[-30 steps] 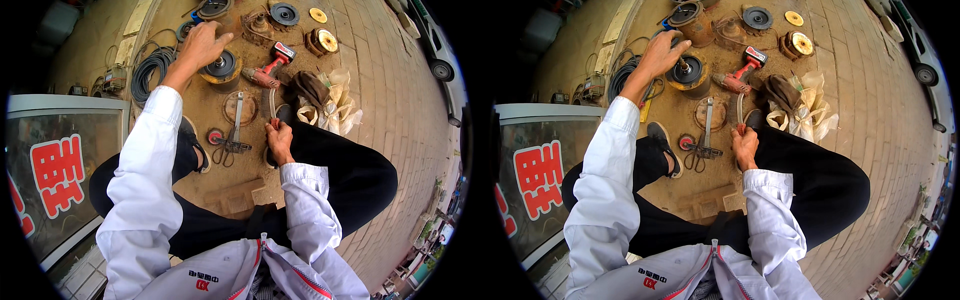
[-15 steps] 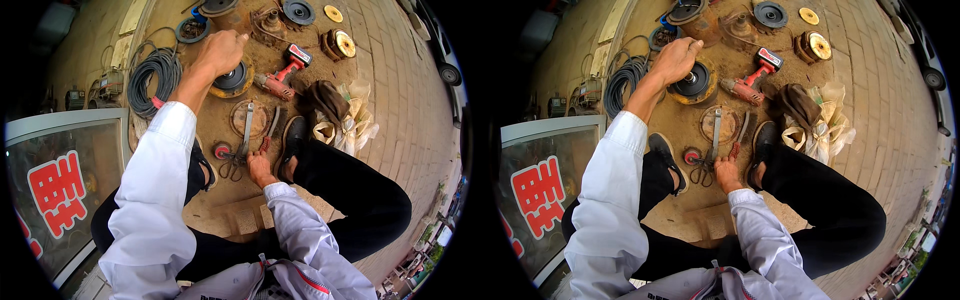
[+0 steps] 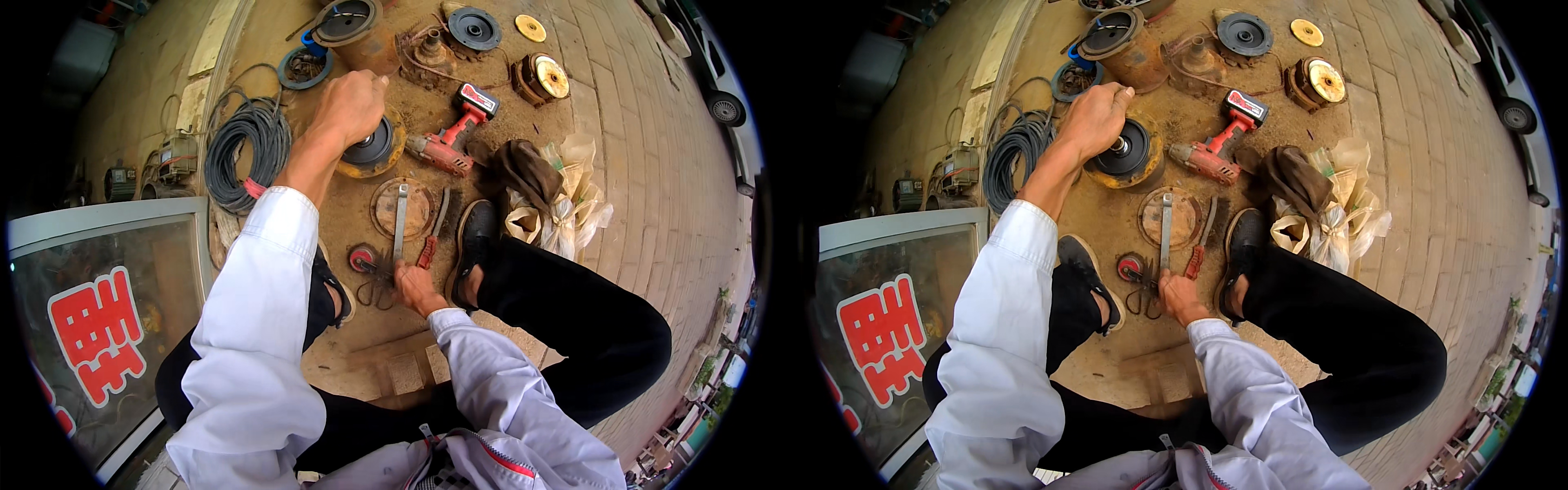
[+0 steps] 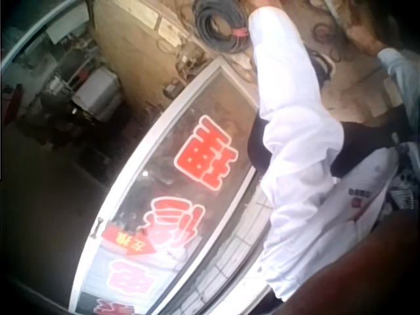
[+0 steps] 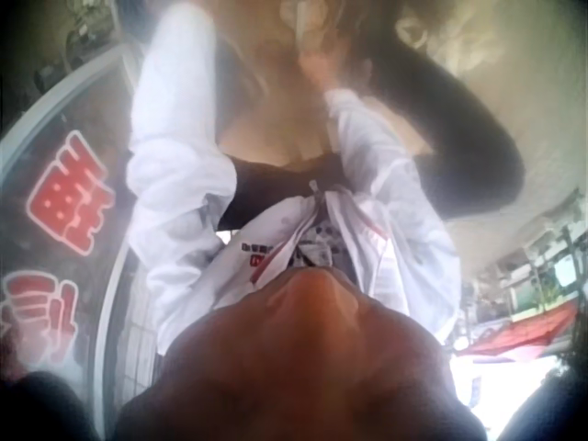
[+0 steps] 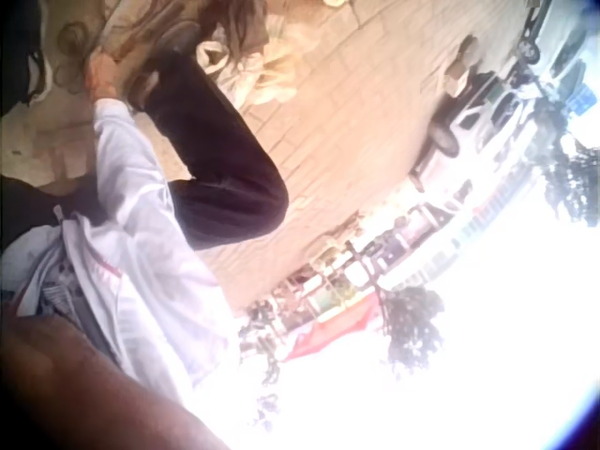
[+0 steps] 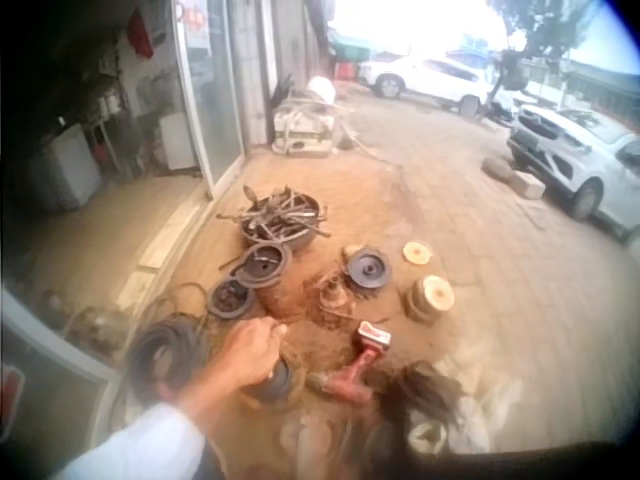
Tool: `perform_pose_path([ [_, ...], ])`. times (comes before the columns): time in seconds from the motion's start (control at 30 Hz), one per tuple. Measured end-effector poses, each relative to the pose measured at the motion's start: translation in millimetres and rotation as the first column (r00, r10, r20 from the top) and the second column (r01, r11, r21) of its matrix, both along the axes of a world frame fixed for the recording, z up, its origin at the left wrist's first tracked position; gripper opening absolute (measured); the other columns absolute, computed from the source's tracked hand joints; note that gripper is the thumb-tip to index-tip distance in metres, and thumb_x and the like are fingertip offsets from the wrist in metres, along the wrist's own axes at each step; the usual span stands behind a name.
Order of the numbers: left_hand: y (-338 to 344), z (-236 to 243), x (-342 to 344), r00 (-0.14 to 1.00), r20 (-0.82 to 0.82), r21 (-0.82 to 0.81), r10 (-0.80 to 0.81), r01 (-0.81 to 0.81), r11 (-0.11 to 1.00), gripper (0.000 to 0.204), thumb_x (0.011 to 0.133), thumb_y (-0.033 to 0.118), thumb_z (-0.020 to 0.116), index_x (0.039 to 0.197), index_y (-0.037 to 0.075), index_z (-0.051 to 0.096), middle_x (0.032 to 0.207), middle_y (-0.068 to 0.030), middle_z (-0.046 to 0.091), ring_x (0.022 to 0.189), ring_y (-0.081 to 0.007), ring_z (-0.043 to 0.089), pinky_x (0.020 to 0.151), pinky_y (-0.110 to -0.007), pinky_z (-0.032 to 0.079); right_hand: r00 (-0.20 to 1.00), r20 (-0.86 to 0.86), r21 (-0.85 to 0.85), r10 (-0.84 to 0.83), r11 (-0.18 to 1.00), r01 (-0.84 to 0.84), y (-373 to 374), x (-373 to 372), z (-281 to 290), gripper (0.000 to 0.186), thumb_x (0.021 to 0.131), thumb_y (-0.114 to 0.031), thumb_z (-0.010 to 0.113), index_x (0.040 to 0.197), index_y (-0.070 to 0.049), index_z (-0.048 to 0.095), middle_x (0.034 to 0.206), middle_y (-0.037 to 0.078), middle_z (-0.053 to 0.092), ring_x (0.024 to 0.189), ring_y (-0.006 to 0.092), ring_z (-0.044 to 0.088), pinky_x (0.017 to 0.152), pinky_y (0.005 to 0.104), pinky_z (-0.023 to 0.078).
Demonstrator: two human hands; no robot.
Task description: The person sits on a low stool and works on a small gray electrical box, using a screwdriver to tighten screws and connect wires. They handle a coiled gray cable, a red power tool, and various metal parts, repeatedly adjusting the box and its connections.
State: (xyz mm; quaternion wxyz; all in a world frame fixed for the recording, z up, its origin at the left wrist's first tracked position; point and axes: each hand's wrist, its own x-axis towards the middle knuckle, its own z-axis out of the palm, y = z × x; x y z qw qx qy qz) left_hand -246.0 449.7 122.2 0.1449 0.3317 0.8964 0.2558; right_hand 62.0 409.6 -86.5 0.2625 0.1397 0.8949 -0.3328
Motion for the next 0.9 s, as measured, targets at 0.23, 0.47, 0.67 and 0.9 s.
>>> perform_pose_path([
  [0.23,1,7,-1,0.997,0.082,-0.115,0.01,0.0,0.993,0.054,0.105,0.043,0.048,0.122,-0.006,0.065,0.111,-0.0263,0.069,0.11,-0.041,0.065,0.095,-0.047,0.047,0.99,-0.05,0.06,0.131,0.99,-0.128,-7,-3,52,0.022,0.086,-0.017,0.062,0.098,0.001,0.063,0.084,0.024,0.072,0.082,0.0397,0.073,0.07,0.0464,0.059],
  [0.47,-50,-34,-12,0.894,0.37,0.536,0.251,-0.426,0.729,0.057,0.1,0.039,0.056,0.132,-0.008,0.059,0.126,-0.0285,0.065,0.123,-0.0393,0.06,0.106,-0.041,0.043,0.989,-0.111,0.341,0.1,0.938,-0.057,36,9,135,0.028,0.093,-0.018,0.054,0.115,-0.004,0.06,0.076,0.021,0.072,0.069,0.0371,0.072,0.061,0.0481,0.056],
  [0.67,-77,-72,27,0.979,0.065,-0.181,0.191,-0.177,0.967,0.131,0.061,0.04,0.093,0.159,0.0,0.017,0.162,-0.0241,0.026,0.149,-0.0405,0.029,0.12,-0.047,0.032,0.75,-0.402,-0.136,-0.525,0.844,0.518,72,-4,188,0.058,0.088,-0.009,0.066,0.145,-0.011,0.052,0.102,0.022,0.074,0.094,0.0389,0.073,0.085,0.0403,0.056],
  [0.9,-80,-90,35,0.96,0.106,-0.132,0.261,-0.246,0.96,0.149,0.051,0.043,0.099,0.161,0.002,0.008,0.167,-0.0192,0.018,0.152,-0.0378,0.023,0.121,-0.047,0.031,0.493,-0.521,-0.368,-0.697,0.704,0.607,74,-65,179,0.044,0.095,-0.012,0.064,0.138,-0.005,0.06,0.098,0.022,0.073,0.087,0.0225,0.073,0.082,0.0335,0.054],
])
